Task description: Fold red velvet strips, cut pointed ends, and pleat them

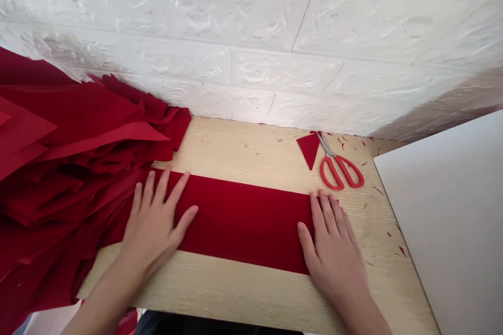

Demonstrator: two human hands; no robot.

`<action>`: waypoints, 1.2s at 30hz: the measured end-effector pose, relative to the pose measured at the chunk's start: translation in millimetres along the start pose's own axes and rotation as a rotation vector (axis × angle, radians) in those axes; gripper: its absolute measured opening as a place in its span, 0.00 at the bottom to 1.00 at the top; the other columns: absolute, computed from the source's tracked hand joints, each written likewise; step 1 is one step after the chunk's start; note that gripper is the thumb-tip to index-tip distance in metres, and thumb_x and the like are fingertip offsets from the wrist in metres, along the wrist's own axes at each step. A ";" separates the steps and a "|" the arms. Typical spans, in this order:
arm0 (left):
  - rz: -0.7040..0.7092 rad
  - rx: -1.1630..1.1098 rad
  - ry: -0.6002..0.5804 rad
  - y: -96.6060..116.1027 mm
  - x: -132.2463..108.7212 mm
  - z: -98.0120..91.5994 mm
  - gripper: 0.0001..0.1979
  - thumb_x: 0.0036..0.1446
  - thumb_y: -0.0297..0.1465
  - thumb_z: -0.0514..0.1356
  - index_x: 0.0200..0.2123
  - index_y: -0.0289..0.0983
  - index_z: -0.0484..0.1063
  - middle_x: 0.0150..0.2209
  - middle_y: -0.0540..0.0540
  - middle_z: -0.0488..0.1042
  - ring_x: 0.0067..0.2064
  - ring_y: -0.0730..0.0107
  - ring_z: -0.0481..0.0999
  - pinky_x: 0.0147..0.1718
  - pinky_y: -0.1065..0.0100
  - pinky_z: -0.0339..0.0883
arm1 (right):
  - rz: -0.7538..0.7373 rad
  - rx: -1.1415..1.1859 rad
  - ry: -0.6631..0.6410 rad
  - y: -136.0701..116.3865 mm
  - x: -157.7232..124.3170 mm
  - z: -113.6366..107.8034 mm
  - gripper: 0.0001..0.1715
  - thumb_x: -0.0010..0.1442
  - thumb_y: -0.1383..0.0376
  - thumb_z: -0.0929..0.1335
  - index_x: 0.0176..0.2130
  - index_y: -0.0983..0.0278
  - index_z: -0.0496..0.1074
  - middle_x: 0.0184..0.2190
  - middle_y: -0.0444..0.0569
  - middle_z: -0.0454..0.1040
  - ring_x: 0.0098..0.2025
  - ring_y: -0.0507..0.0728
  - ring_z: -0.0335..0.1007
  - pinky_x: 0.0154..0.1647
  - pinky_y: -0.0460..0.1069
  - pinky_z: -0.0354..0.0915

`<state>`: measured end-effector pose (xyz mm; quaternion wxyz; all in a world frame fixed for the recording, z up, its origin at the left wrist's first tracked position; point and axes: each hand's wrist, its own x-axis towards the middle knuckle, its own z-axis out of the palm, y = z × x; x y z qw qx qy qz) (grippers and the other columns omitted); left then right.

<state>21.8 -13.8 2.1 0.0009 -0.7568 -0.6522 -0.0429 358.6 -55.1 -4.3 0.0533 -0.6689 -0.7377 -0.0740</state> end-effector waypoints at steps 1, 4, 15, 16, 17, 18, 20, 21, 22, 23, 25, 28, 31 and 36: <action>-0.039 -0.007 -0.008 -6.4 2.7 -0.5 0.35 0.68 0.47 0.42 0.72 0.35 0.54 0.73 0.29 0.49 0.72 0.29 0.48 0.65 0.34 0.51 | 0.005 0.002 -0.003 0.1 0.0 0.1 0.42 0.73 0.58 0.56 0.75 0.66 0.31 0.72 0.59 0.55 0.73 0.68 0.49 0.68 0.66 0.59; -0.111 -0.028 -0.021 -18.3 6.8 -2.2 0.39 0.68 0.49 0.40 0.71 0.29 0.53 0.73 0.25 0.48 0.73 0.33 0.49 0.65 0.39 0.54 | 0.019 0.011 -0.021 -0.6 -0.2 0.3 0.42 0.73 0.58 0.56 0.75 0.65 0.32 0.72 0.58 0.55 0.74 0.67 0.48 0.69 0.66 0.58; -0.122 -0.035 -0.013 -15.6 7.3 -0.5 0.44 0.65 0.51 0.38 0.70 0.20 0.51 0.71 0.18 0.48 0.72 0.31 0.48 0.65 0.40 0.52 | 0.014 0.013 0.076 -15.7 5.5 -12.8 0.37 0.72 0.58 0.57 0.69 0.82 0.55 0.68 0.71 0.60 0.73 0.71 0.49 0.70 0.67 0.55; -0.125 -0.033 -0.013 -15.3 7.7 -1.0 0.44 0.65 0.51 0.38 0.70 0.20 0.51 0.71 0.18 0.48 0.73 0.31 0.48 0.65 0.40 0.52 | -0.044 0.034 0.096 -28.8 10.2 -20.9 0.36 0.72 0.58 0.58 0.68 0.82 0.56 0.68 0.71 0.60 0.73 0.71 0.48 0.71 0.67 0.53; -0.128 -0.031 -0.013 -15.3 7.8 -1.4 0.44 0.65 0.51 0.38 0.70 0.21 0.51 0.71 0.18 0.48 0.73 0.31 0.48 0.65 0.40 0.52 | -0.117 0.076 0.098 -46.2 16.6 -30.0 0.36 0.72 0.58 0.58 0.69 0.81 0.56 0.68 0.70 0.60 0.73 0.70 0.49 0.71 0.66 0.53; -0.132 -0.030 -0.014 -15.4 7.6 -1.6 0.44 0.65 0.51 0.39 0.70 0.21 0.51 0.71 0.18 0.48 0.73 0.31 0.48 0.65 0.40 0.52 | -0.202 0.143 0.069 -67.7 24.6 -39.0 0.37 0.72 0.56 0.57 0.69 0.80 0.55 0.69 0.68 0.60 0.73 0.69 0.50 0.71 0.65 0.54; -0.136 -0.032 -0.017 -16.9 6.2 -1.4 0.44 0.64 0.50 0.40 0.70 0.21 0.50 0.71 0.18 0.48 0.72 0.31 0.49 0.65 0.39 0.52 | -0.315 0.297 -0.026 -118.4 43.7 -52.4 0.41 0.72 0.51 0.56 0.70 0.79 0.54 0.70 0.65 0.57 0.73 0.68 0.49 0.73 0.61 0.53; -0.133 -0.038 -0.021 -18.3 5.2 -1.0 0.42 0.65 0.48 0.40 0.70 0.21 0.51 0.71 0.19 0.48 0.72 0.31 0.49 0.65 0.39 0.52 | -0.382 0.368 -0.046 -144.2 53.8 -55.1 0.44 0.72 0.48 0.56 0.70 0.79 0.54 0.71 0.64 0.55 0.74 0.67 0.47 0.74 0.60 0.49; -0.125 -0.046 -0.023 -19.9 4.1 -0.4 0.40 0.65 0.45 0.40 0.70 0.21 0.51 0.71 0.19 0.48 0.72 0.32 0.49 0.65 0.39 0.52 | -0.450 0.419 -0.071 -167.6 63.4 -54.4 0.45 0.72 0.47 0.56 0.70 0.79 0.53 0.72 0.63 0.53 0.75 0.65 0.43 0.75 0.58 0.46; -0.114 -0.053 -0.023 -21.8 3.2 0.3 0.38 0.65 0.42 0.39 0.70 0.22 0.51 0.71 0.20 0.48 0.73 0.32 0.49 0.66 0.39 0.51 | -0.481 0.457 -0.104 -186.5 71.8 -50.7 0.45 0.72 0.46 0.55 0.71 0.78 0.52 0.73 0.61 0.51 0.76 0.63 0.41 0.76 0.56 0.42; -0.088 -0.060 -0.015 -25.2 2.1 1.7 0.37 0.65 0.40 0.40 0.70 0.22 0.51 0.72 0.21 0.48 0.73 0.32 0.49 0.66 0.38 0.51 | -0.419 0.493 -0.210 -205.5 82.7 -37.1 0.47 0.72 0.45 0.54 0.71 0.80 0.51 0.73 0.63 0.49 0.76 0.63 0.40 0.76 0.57 0.41; -0.076 -0.052 -0.009 -26.6 2.7 2.0 0.42 0.65 0.48 0.45 0.70 0.21 0.50 0.72 0.20 0.46 0.72 0.27 0.49 0.65 0.35 0.52 | -0.369 0.538 -0.274 -183.4 80.6 -17.5 0.47 0.72 0.45 0.53 0.72 0.78 0.49 0.74 0.60 0.45 0.77 0.62 0.35 0.77 0.58 0.40; -0.101 -0.057 -0.017 -23.2 4.1 -0.7 0.44 0.65 0.52 0.44 0.71 0.22 0.49 0.72 0.21 0.45 0.72 0.28 0.49 0.65 0.35 0.53 | -0.227 0.466 -0.310 -125.5 62.8 -12.5 0.45 0.72 0.46 0.52 0.73 0.76 0.46 0.74 0.58 0.43 0.77 0.63 0.35 0.76 0.60 0.42; -0.130 -0.073 -0.030 -18.0 4.8 -5.1 0.45 0.65 0.53 0.41 0.71 0.21 0.49 0.72 0.21 0.47 0.72 0.29 0.49 0.66 0.36 0.54 | -0.051 0.241 -0.266 -39.7 26.2 -14.8 0.42 0.73 0.51 0.54 0.73 0.75 0.45 0.75 0.56 0.44 0.76 0.62 0.38 0.75 0.62 0.46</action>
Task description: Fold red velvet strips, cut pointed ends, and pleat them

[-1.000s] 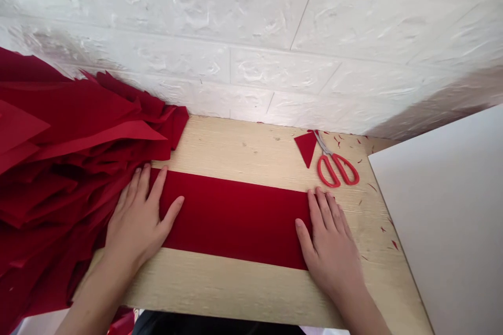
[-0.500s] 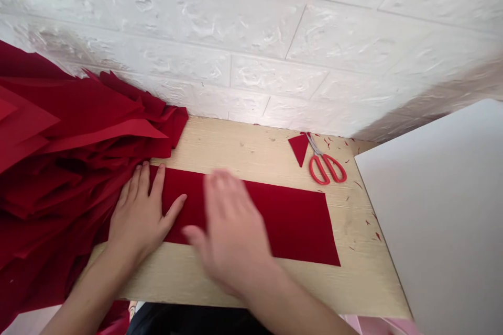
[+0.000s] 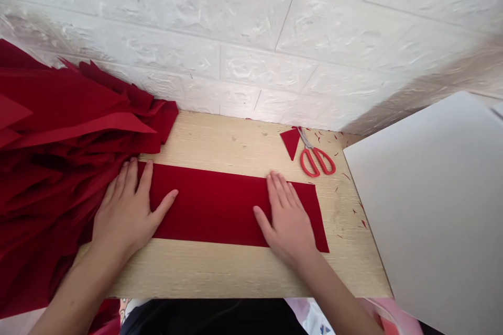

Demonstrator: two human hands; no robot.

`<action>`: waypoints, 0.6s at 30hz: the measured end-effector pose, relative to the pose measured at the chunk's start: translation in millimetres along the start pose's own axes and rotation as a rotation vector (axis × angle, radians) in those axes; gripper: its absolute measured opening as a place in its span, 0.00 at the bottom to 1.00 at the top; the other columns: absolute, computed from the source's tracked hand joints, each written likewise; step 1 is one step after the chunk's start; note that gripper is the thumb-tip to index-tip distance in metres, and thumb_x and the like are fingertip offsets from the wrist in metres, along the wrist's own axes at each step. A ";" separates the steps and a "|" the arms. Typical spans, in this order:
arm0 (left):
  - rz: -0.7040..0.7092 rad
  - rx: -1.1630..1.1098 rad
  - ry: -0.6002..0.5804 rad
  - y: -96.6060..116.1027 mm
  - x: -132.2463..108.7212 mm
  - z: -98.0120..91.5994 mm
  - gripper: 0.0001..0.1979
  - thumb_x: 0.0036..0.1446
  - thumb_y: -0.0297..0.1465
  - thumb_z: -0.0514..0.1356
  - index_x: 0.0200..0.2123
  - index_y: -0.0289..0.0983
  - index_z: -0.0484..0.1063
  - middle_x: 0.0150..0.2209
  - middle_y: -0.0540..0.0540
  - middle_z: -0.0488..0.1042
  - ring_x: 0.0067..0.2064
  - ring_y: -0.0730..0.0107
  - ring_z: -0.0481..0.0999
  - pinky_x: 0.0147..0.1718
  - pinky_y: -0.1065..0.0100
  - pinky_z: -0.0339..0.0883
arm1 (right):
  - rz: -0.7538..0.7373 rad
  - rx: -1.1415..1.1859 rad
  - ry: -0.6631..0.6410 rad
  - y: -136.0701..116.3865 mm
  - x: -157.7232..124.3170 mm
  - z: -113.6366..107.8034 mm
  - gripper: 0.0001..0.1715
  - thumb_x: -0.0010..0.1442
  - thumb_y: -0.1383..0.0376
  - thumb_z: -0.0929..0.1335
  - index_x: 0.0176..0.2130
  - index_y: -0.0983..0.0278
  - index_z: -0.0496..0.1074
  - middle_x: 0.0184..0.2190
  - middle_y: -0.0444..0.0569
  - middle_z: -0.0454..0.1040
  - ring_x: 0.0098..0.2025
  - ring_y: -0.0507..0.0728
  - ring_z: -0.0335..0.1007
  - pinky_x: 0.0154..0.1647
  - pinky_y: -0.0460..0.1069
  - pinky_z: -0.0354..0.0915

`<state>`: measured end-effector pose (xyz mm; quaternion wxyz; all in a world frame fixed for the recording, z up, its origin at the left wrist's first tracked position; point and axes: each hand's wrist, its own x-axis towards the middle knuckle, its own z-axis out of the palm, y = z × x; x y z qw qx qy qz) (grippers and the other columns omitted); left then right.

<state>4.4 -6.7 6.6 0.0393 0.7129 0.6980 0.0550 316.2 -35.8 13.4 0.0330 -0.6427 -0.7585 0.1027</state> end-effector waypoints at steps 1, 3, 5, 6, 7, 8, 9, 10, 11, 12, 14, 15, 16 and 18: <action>-0.003 -0.001 0.002 0.2 -0.1 -0.2 0.46 0.65 0.53 0.41 0.71 0.21 0.49 0.72 0.21 0.47 0.72 0.29 0.49 0.65 0.36 0.54 | 0.029 -0.031 0.024 11.3 -7.0 -0.3 0.42 0.73 0.51 0.54 0.73 0.75 0.45 0.74 0.56 0.45 0.76 0.62 0.40 0.75 0.62 0.48; -0.002 0.001 0.004 0.1 -0.1 -0.1 0.47 0.65 0.54 0.40 0.70 0.19 0.49 0.71 0.19 0.48 0.72 0.30 0.49 0.65 0.36 0.54 | 0.081 -0.082 0.068 30.3 -18.2 0.3 0.41 0.73 0.52 0.54 0.73 0.74 0.46 0.74 0.57 0.48 0.75 0.63 0.43 0.74 0.62 0.50; -0.008 0.004 0.010 -0.1 -0.1 0.3 0.48 0.65 0.55 0.39 0.70 0.17 0.48 0.71 0.19 0.48 0.72 0.31 0.49 0.65 0.37 0.55 | 0.120 -0.120 0.110 45.1 -25.6 1.4 0.40 0.73 0.53 0.55 0.73 0.72 0.46 0.73 0.58 0.51 0.75 0.63 0.45 0.73 0.63 0.51; -0.013 0.006 0.011 -0.2 -0.1 0.5 0.48 0.64 0.55 0.38 0.70 0.17 0.48 0.71 0.19 0.48 0.73 0.32 0.49 0.66 0.38 0.54 | 0.133 -0.134 0.126 50.8 -28.0 2.0 0.40 0.73 0.53 0.55 0.74 0.72 0.45 0.73 0.59 0.52 0.75 0.63 0.46 0.73 0.63 0.51; -0.020 0.006 0.012 -0.2 -0.1 0.7 0.49 0.64 0.55 0.38 0.70 0.17 0.48 0.71 0.20 0.48 0.73 0.33 0.49 0.66 0.39 0.54 | 0.139 -0.143 0.138 55.3 -29.6 2.5 0.40 0.73 0.53 0.55 0.74 0.71 0.44 0.73 0.59 0.53 0.74 0.64 0.47 0.73 0.63 0.52; -0.027 0.007 0.012 -0.1 -0.1 0.8 0.49 0.64 0.55 0.37 0.70 0.16 0.47 0.72 0.20 0.48 0.73 0.35 0.49 0.67 0.40 0.53 | 0.139 -0.150 0.146 58.5 -30.5 3.1 0.40 0.73 0.53 0.55 0.74 0.70 0.42 0.73 0.59 0.53 0.74 0.64 0.47 0.73 0.64 0.52; -0.033 0.008 0.010 0.0 -0.1 0.8 0.50 0.64 0.55 0.37 0.70 0.16 0.47 0.72 0.21 0.48 0.73 0.36 0.49 0.68 0.42 0.52 | 0.135 -0.155 0.151 60.4 -30.9 3.7 0.40 0.73 0.53 0.55 0.74 0.70 0.41 0.73 0.60 0.53 0.74 0.65 0.47 0.73 0.64 0.52; -0.035 0.011 0.005 0.2 0.0 0.7 0.50 0.63 0.55 0.36 0.70 0.16 0.46 0.72 0.21 0.48 0.73 0.37 0.49 0.68 0.43 0.51 | 0.129 -0.158 0.157 61.2 -31.0 4.4 0.40 0.73 0.54 0.55 0.74 0.70 0.41 0.73 0.60 0.53 0.74 0.65 0.48 0.73 0.64 0.52; -0.037 0.014 0.002 0.4 0.1 0.5 0.51 0.63 0.56 0.36 0.70 0.15 0.46 0.72 0.21 0.49 0.73 0.38 0.49 0.68 0.43 0.51 | 0.124 -0.160 0.164 61.2 -30.9 5.2 0.40 0.73 0.54 0.55 0.75 0.70 0.40 0.73 0.60 0.53 0.74 0.65 0.48 0.73 0.64 0.51; -0.038 0.017 0.002 0.6 0.1 0.3 0.51 0.63 0.56 0.36 0.70 0.15 0.46 0.72 0.22 0.49 0.73 0.38 0.49 0.68 0.44 0.50 | 0.124 -0.161 0.172 60.7 -30.8 6.1 0.40 0.73 0.54 0.55 0.75 0.70 0.40 0.72 0.60 0.53 0.74 0.65 0.49 0.73 0.64 0.51; -0.034 0.023 0.002 0.6 0.2 0.2 0.51 0.63 0.56 0.36 0.70 0.14 0.47 0.71 0.21 0.49 0.73 0.37 0.50 0.68 0.43 0.51 | 0.140 -0.162 0.190 59.2 -30.9 7.8 0.41 0.73 0.54 0.55 0.75 0.69 0.38 0.73 0.60 0.53 0.74 0.66 0.48 0.73 0.65 0.50; -0.031 0.025 0.006 0.2 0.2 0.4 0.51 0.63 0.56 0.37 0.70 0.14 0.48 0.71 0.21 0.50 0.73 0.37 0.50 0.68 0.43 0.51 | 0.155 -0.164 0.201 58.6 -31.0 8.7 0.42 0.73 0.53 0.55 0.75 0.69 0.37 0.73 0.61 0.53 0.74 0.67 0.46 0.73 0.66 0.49; -0.029 0.024 0.013 -0.6 0.1 0.8 0.51 0.63 0.55 0.37 0.69 0.14 0.48 0.71 0.21 0.50 0.73 0.36 0.51 0.68 0.43 0.51 | 0.173 -0.168 0.211 58.3 -31.3 9.5 0.42 0.73 0.53 0.55 0.75 0.68 0.36 0.73 0.61 0.52 0.75 0.67 0.45 0.73 0.66 0.49; -0.019 0.012 0.026 -3.4 -0.4 2.3 0.49 0.64 0.54 0.38 0.69 0.15 0.49 0.71 0.21 0.51 0.73 0.37 0.51 0.68 0.43 0.51 | 0.200 -0.178 0.222 58.3 -31.8 10.6 0.43 0.72 0.52 0.55 0.75 0.69 0.36 0.73 0.63 0.51 0.75 0.68 0.43 0.72 0.67 0.48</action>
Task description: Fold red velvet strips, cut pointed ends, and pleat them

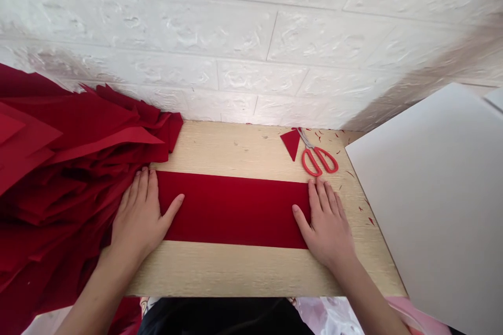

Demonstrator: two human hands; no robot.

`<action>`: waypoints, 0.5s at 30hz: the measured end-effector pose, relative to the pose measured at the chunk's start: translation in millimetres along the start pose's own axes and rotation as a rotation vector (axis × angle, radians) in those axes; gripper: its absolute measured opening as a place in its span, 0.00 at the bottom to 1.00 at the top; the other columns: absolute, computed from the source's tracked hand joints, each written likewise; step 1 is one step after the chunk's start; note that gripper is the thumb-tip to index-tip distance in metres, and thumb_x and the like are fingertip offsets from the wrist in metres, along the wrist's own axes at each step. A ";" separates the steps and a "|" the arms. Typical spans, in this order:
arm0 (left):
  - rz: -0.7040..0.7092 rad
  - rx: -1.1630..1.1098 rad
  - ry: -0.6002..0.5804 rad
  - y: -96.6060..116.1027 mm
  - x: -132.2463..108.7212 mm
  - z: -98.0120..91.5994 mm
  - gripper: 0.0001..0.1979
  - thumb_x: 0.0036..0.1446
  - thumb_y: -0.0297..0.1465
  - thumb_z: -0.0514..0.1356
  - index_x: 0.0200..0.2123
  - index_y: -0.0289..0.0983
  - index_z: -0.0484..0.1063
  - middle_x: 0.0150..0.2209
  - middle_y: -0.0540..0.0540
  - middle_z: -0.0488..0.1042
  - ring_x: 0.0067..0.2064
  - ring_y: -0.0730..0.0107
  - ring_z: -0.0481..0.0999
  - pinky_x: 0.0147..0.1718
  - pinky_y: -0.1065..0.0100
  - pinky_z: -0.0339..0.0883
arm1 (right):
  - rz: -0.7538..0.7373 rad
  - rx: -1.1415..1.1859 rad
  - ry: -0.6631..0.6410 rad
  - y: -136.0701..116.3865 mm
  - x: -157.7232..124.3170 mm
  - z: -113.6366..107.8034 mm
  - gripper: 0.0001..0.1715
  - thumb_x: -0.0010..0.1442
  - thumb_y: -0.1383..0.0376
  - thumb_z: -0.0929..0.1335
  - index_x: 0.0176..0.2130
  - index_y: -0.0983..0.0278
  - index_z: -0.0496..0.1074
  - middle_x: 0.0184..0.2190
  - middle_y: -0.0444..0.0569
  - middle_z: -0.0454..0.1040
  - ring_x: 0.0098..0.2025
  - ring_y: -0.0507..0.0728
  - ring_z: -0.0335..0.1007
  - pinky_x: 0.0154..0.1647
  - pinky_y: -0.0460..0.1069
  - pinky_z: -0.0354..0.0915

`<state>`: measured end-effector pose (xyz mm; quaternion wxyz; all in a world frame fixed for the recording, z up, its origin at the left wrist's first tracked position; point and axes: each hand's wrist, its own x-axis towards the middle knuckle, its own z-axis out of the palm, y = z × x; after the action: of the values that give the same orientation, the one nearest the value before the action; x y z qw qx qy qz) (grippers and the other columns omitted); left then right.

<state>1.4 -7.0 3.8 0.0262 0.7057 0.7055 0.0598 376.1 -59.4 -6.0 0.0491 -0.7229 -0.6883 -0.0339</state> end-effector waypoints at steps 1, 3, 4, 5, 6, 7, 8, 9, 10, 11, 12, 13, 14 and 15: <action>0.005 -0.014 0.010 -1.9 -0.4 1.0 0.47 0.65 0.52 0.39 0.69 0.16 0.50 0.71 0.22 0.51 0.73 0.38 0.51 0.68 0.44 0.51 | 0.004 -0.006 0.003 0.2 -0.2 0.3 0.43 0.72 0.51 0.55 0.75 0.70 0.37 0.73 0.64 0.51 0.75 0.68 0.43 0.72 0.67 0.49; 0.020 -0.055 0.036 -5.9 -1.2 2.9 0.42 0.66 0.48 0.40 0.69 0.19 0.53 0.70 0.23 0.54 0.72 0.40 0.53 0.68 0.45 0.52 | -0.002 -0.016 0.006 0.5 0.0 0.4 0.43 0.72 0.51 0.55 0.74 0.71 0.41 0.72 0.65 0.53 0.75 0.68 0.44 0.72 0.67 0.49; 0.030 -0.076 0.052 -7.5 -1.6 3.6 0.39 0.67 0.47 0.40 0.68 0.21 0.55 0.70 0.24 0.56 0.72 0.41 0.55 0.68 0.45 0.53 | -0.007 -0.022 0.008 0.5 0.3 0.2 0.42 0.72 0.51 0.54 0.74 0.73 0.43 0.72 0.65 0.54 0.75 0.68 0.45 0.72 0.67 0.49; 0.037 -0.094 0.066 -8.7 -2.0 3.7 0.37 0.68 0.45 0.41 0.68 0.23 0.56 0.69 0.25 0.57 0.72 0.42 0.56 0.68 0.45 0.53 | -0.009 -0.028 0.010 0.5 0.6 -0.1 0.42 0.72 0.51 0.54 0.73 0.74 0.46 0.72 0.65 0.54 0.75 0.68 0.45 0.72 0.66 0.50; 0.044 -0.105 0.078 -9.1 -2.2 3.2 0.35 0.68 0.44 0.41 0.68 0.25 0.56 0.69 0.25 0.58 0.71 0.43 0.57 0.67 0.45 0.54 | -0.010 -0.034 0.011 0.4 0.9 -0.4 0.42 0.72 0.51 0.54 0.73 0.74 0.47 0.72 0.66 0.54 0.74 0.68 0.45 0.72 0.66 0.50; 0.048 -0.108 0.082 -8.9 -2.2 1.9 0.34 0.68 0.43 0.42 0.68 0.26 0.56 0.69 0.25 0.58 0.71 0.42 0.57 0.67 0.44 0.55 | -0.009 -0.038 0.010 0.3 1.1 -0.6 0.41 0.72 0.51 0.54 0.72 0.75 0.48 0.72 0.66 0.54 0.74 0.68 0.45 0.72 0.66 0.50; 0.050 -0.105 0.080 -8.1 -2.0 -0.2 0.34 0.68 0.44 0.42 0.68 0.27 0.56 0.69 0.25 0.57 0.71 0.41 0.57 0.66 0.43 0.55 | -0.007 -0.041 0.008 0.2 1.2 -0.8 0.41 0.73 0.51 0.54 0.72 0.75 0.48 0.72 0.65 0.54 0.75 0.67 0.45 0.72 0.66 0.50; 0.045 -0.098 0.077 -7.0 -1.5 -3.1 0.34 0.68 0.44 0.42 0.67 0.27 0.57 0.69 0.25 0.57 0.70 0.39 0.58 0.66 0.42 0.56 | -0.007 -0.043 0.004 0.2 1.3 -1.0 0.41 0.73 0.51 0.54 0.72 0.75 0.48 0.72 0.65 0.53 0.75 0.67 0.45 0.73 0.65 0.50; 0.035 -0.093 0.074 -5.7 -0.7 -6.5 0.34 0.68 0.45 0.42 0.67 0.26 0.58 0.69 0.25 0.58 0.69 0.36 0.59 0.65 0.41 0.58 | -0.008 -0.043 0.000 0.4 1.3 -1.0 0.42 0.73 0.51 0.54 0.73 0.75 0.48 0.72 0.65 0.53 0.75 0.67 0.45 0.73 0.66 0.50; 0.022 -0.096 0.074 -4.5 0.4 -10.2 0.35 0.67 0.46 0.42 0.66 0.26 0.59 0.68 0.24 0.58 0.68 0.34 0.60 0.63 0.40 0.59 | -0.011 -0.043 -0.003 0.6 1.2 -0.9 0.42 0.72 0.51 0.54 0.73 0.75 0.48 0.72 0.65 0.53 0.75 0.67 0.44 0.73 0.66 0.50; 0.006 -0.112 0.073 -3.8 1.7 -13.8 0.36 0.66 0.47 0.43 0.66 0.27 0.59 0.67 0.25 0.60 0.67 0.32 0.62 0.62 0.39 0.61 | -0.014 -0.043 -0.004 0.9 1.0 -0.8 0.42 0.72 0.51 0.54 0.73 0.75 0.47 0.72 0.65 0.53 0.75 0.68 0.44 0.72 0.66 0.50; -0.024 -0.148 0.076 -3.5 3.0 -17.3 0.36 0.65 0.48 0.46 0.67 0.29 0.58 0.66 0.26 0.62 0.66 0.33 0.64 0.60 0.40 0.64 | -0.017 -0.043 -0.004 1.3 0.8 -0.6 0.42 0.72 0.51 0.54 0.73 0.74 0.46 0.72 0.65 0.53 0.75 0.68 0.44 0.72 0.66 0.50; -0.068 -0.206 0.083 -3.7 4.3 -20.7 0.36 0.64 0.48 0.49 0.68 0.32 0.57 0.65 0.27 0.65 0.64 0.35 0.68 0.58 0.41 0.67 | -0.021 -0.042 -0.001 1.7 0.6 -0.4 0.42 0.72 0.51 0.54 0.73 0.74 0.45 0.72 0.65 0.53 0.75 0.68 0.44 0.72 0.67 0.50; -0.120 -0.274 0.095 -4.2 5.4 -24.2 0.37 0.63 0.48 0.52 0.69 0.34 0.54 0.63 0.29 0.68 0.61 0.38 0.72 0.56 0.43 0.71 | -0.025 -0.042 0.004 2.1 0.4 -0.3 0.42 0.72 0.51 0.55 0.74 0.73 0.44 0.72 0.64 0.53 0.75 0.68 0.44 0.72 0.67 0.50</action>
<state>-5.7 -2.7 27.5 0.0926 0.6484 0.7321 0.1872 378.2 -59.1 -5.6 0.0347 -0.7153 -0.6962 -0.0504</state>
